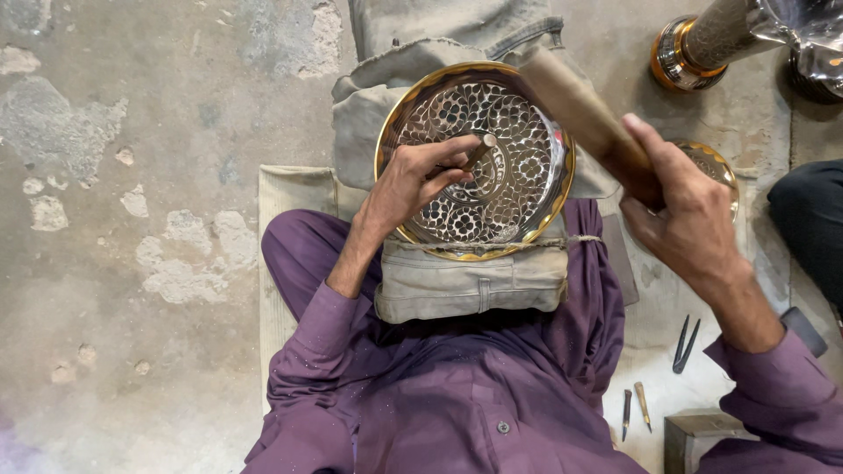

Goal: The person sits cross-legged on the floor with a decorative brass tray resting on a cushion, holds a punch against the tray's patterned surface, and repeatedly strikes the punch with a wooden mallet to emboss the design, repositioning the punch across the tray as they work.

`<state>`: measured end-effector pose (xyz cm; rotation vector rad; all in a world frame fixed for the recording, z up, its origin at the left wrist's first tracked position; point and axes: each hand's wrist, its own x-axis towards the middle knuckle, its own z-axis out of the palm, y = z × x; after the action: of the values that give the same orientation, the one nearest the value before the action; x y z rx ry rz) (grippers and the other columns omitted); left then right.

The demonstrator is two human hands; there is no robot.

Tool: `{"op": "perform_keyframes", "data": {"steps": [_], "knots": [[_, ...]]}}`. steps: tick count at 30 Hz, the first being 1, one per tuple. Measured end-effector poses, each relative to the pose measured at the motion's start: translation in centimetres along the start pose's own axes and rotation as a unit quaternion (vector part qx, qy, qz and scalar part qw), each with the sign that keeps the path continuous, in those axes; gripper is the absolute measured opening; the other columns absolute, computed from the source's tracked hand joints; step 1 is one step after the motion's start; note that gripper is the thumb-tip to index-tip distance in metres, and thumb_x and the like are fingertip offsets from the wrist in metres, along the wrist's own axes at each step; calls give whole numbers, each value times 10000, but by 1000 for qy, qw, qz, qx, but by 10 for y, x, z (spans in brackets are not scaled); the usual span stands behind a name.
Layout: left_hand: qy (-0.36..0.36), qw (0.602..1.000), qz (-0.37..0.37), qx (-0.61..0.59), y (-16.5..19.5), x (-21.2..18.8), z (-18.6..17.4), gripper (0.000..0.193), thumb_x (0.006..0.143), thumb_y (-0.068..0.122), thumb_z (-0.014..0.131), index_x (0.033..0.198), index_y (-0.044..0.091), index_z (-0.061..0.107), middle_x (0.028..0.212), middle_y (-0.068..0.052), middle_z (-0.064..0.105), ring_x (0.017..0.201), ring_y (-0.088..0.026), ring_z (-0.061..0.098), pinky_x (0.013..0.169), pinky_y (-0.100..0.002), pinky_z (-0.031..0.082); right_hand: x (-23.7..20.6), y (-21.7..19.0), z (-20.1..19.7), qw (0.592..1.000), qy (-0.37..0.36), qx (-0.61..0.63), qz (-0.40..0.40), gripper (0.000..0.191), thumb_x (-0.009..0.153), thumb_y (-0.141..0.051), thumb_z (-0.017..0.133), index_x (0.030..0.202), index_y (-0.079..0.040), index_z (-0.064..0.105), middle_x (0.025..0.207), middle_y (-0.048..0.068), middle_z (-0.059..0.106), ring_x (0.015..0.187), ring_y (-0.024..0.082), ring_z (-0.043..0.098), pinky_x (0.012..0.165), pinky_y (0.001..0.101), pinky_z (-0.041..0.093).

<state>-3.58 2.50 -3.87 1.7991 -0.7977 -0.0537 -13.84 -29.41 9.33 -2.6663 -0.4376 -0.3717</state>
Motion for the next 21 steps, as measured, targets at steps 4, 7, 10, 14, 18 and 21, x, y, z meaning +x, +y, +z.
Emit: {"op": "perform_keyframes", "data": {"steps": [4, 7, 10, 14, 18, 21], "knots": [[8, 1000, 7, 7, -2, -1, 0, 513, 921, 133, 756, 1408, 131, 596, 1095, -114, 786, 959, -181, 796, 833, -334, 667, 0, 5, 0, 978, -23, -201, -59, 664, 966, -150, 757, 1576, -275, 525, 1053, 35, 703, 771, 175, 656, 661, 318, 553], [6, 1000, 2, 6, -3, -1, 0, 516, 919, 139, 761, 1408, 127, 595, 1081, -110, 790, 963, -182, 796, 832, -337, 665, -1, 11, 5, 993, -16, -118, -28, 676, 939, -146, 720, 1569, -246, 496, 1081, 67, 681, 772, 181, 648, 656, 311, 552], [2, 1000, 4, 0, -2, 0, 1, 517, 920, 136, 756, 1411, 123, 594, 1092, -107, 792, 946, -176, 798, 835, -331, 668, -6, 13, 4, 954, -65, -289, -51, 667, 981, -197, 792, 1600, -300, 567, 991, -8, 718, 714, 144, 652, 609, 291, 538], [-2, 1000, 4, -10, 1, 1, -2, 508, 921, 122, 751, 1406, 110, 602, 1097, -114, 789, 938, -176, 799, 817, -328, 665, -9, 11, 4, 997, 8, -69, -20, 718, 931, -166, 706, 1601, -278, 476, 1151, 63, 667, 844, 172, 683, 735, 310, 545], [1, 1000, 17, -7, 5, 1, -4, 503, 926, 124, 750, 1406, 102, 604, 1108, -127, 782, 961, -178, 795, 824, -332, 659, -6, 11, 3, 943, -97, -315, -40, 658, 989, -225, 763, 1598, -323, 533, 922, -6, 713, 648, 147, 623, 548, 303, 503], [-6, 1000, 3, -10, 8, 2, -6, 494, 927, 129, 747, 1400, 101, 609, 1075, -118, 789, 937, -171, 797, 808, -337, 653, -5, 11, 3, 973, -28, -226, -30, 717, 999, -167, 792, 1638, -291, 490, 1021, 37, 721, 729, 173, 643, 576, 308, 496]]}}
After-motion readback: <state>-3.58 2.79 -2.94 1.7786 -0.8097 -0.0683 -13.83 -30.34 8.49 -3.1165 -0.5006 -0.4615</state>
